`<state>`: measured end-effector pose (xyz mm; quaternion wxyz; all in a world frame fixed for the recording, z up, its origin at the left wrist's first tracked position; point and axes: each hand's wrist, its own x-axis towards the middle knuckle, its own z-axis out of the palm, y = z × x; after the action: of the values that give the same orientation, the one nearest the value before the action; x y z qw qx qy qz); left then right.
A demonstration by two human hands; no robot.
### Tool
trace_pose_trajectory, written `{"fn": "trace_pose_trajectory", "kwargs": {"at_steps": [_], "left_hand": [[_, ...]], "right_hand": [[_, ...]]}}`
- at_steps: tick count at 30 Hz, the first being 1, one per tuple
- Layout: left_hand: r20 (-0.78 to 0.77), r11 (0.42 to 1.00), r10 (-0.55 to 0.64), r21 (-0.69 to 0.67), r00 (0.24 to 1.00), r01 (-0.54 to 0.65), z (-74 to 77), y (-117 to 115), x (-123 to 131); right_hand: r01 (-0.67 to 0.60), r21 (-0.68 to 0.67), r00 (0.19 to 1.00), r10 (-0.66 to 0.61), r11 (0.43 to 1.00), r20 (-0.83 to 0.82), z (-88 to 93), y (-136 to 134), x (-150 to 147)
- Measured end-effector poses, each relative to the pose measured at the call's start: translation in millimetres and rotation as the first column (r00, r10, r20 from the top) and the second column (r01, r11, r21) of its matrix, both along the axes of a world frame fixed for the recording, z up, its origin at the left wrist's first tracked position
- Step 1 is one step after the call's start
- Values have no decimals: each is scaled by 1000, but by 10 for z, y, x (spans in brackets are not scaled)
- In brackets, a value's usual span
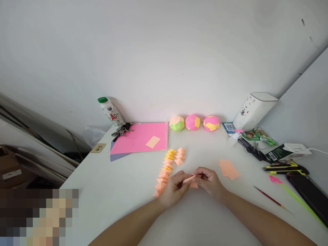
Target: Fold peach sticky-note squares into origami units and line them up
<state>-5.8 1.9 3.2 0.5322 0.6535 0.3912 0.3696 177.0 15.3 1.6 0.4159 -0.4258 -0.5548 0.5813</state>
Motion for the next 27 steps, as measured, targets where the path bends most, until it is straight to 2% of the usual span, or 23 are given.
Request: {"fn": "trace_pose_trajectory", "kwargs": {"at_steps": [6, 15, 23, 25, 27], "left_hand": [[-33, 1000, 2, 8, 999, -1, 12, 8, 3], [-45, 1000, -8, 1, 999, 8, 42, 13, 5], [-60, 1000, 6, -3, 998, -6, 32, -15, 1], [-10, 998, 34, -46, 999, -34, -12, -20, 11], [91, 982, 66, -180, 994, -49, -63, -21, 25]], "right_hand": [[-2, 22, 1000, 2, 1000, -9, 36, 11, 5], [-25, 30, 999, 26, 999, -32, -8, 16, 18], [-27, 56, 1000, 26, 998, 13, 82, 17, 0], [-29, 70, 999, 28, 997, 27, 83, 12, 5], [-29, 84, 999, 26, 996, 37, 71, 8, 13]]}}
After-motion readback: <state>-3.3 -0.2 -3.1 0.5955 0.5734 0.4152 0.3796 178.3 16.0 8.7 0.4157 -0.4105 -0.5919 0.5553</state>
